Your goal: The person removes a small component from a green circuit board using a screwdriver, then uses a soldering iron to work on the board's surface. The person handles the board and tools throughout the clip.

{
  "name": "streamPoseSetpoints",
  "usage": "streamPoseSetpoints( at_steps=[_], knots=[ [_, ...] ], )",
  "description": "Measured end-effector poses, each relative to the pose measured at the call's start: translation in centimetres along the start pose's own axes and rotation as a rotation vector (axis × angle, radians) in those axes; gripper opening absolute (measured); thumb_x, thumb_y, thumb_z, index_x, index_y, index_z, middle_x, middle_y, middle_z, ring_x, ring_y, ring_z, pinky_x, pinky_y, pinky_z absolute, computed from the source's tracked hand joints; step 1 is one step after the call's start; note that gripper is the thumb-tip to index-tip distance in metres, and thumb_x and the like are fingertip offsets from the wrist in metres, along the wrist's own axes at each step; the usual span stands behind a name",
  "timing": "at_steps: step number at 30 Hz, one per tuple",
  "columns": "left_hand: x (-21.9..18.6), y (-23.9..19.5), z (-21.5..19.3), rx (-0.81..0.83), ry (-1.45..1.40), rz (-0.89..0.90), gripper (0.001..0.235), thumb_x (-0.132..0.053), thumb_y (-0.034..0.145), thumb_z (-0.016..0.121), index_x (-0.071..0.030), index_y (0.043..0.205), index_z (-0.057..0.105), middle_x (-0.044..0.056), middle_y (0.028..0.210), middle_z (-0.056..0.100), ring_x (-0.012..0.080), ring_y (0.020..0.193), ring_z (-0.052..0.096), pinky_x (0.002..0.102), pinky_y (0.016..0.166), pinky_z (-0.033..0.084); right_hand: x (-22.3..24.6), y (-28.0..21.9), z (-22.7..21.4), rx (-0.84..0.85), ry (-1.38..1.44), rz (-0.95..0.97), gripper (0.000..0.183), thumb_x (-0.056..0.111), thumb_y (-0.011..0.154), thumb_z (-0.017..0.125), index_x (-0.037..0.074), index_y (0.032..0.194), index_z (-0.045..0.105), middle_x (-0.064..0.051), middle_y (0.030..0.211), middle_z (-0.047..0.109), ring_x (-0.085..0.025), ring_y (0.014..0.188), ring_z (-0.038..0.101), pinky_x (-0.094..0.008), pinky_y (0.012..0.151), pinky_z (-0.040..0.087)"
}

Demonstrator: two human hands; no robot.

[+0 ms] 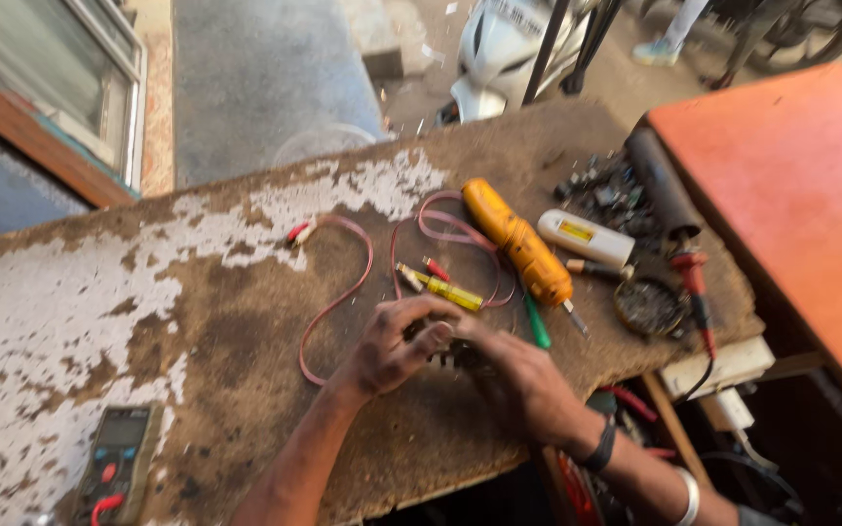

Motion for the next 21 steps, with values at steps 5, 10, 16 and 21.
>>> streamPoseSetpoints(
  at_steps=[5, 10, 16, 21],
  knots=[
    [0.9, -0.4, 0.4, 0.06, 0.026, -0.108, 0.055, -0.055, 0.102, 0.062, -0.001, 0.106, 0.073, 0.007, 0.088, 0.073, 0.0126, 0.081, 0.071, 0.029, 0.075, 0.057, -0.7, 0.2, -1.0, -0.051, -0.019, -0.112, 0.08, -0.001, 0.083, 0.068, 0.0, 0.153, 0.03, -0.033, 0.149, 0.047, -0.048, 0.139, 0.048, -0.049, 0.113, 0.039],
    [3.5, -1.6, 0.9, 0.168, -0.047, -0.278, 0.057, -0.062, 0.099, 0.054, -0.009, 0.106, 0.075, 0.0, 0.078, 0.07, 0.0073, 0.062, 0.06, 0.03, 0.052, 0.047, -3.1, -0.2, -0.5, 0.023, 0.324, 0.311, 0.08, 0.001, 0.094, 0.066, 0.007, 0.16, 0.021, -0.014, 0.108, 0.074, -0.022, 0.101, 0.074, -0.034, 0.092, 0.059],
    [3.5, -1.2, 0.8, 0.081, -0.053, -0.279, 0.051, -0.058, 0.1, 0.055, -0.011, 0.087, 0.067, -0.004, 0.066, 0.057, 0.0046, 0.052, 0.047, 0.024, 0.043, 0.039, -3.3, 0.4, -0.7, 0.001, 0.33, 0.279, 0.058, 0.008, 0.1, 0.067, 0.006, 0.151, 0.041, -0.01, 0.104, 0.074, -0.011, 0.086, 0.071, -0.024, 0.072, 0.06],
    [3.1, -1.6, 0.6, 0.055, -0.093, -0.321, 0.046, -0.053, 0.1, 0.061, -0.009, 0.087, 0.067, -0.007, 0.062, 0.054, 0.0041, 0.052, 0.045, 0.024, 0.045, 0.034, -3.6, -0.5, -0.7, -0.031, 0.441, 0.33, 0.052, 0.015, 0.104, 0.066, 0.005, 0.15, 0.045, -0.006, 0.099, 0.07, -0.007, 0.082, 0.065, -0.023, 0.069, 0.054]
  ],
)
Point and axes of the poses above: each hand's wrist, its own y-axis towards the middle knuckle, its own z-axis out of the palm, x = y × z, the point moved 4 cm from there along y, towards the middle knuckle
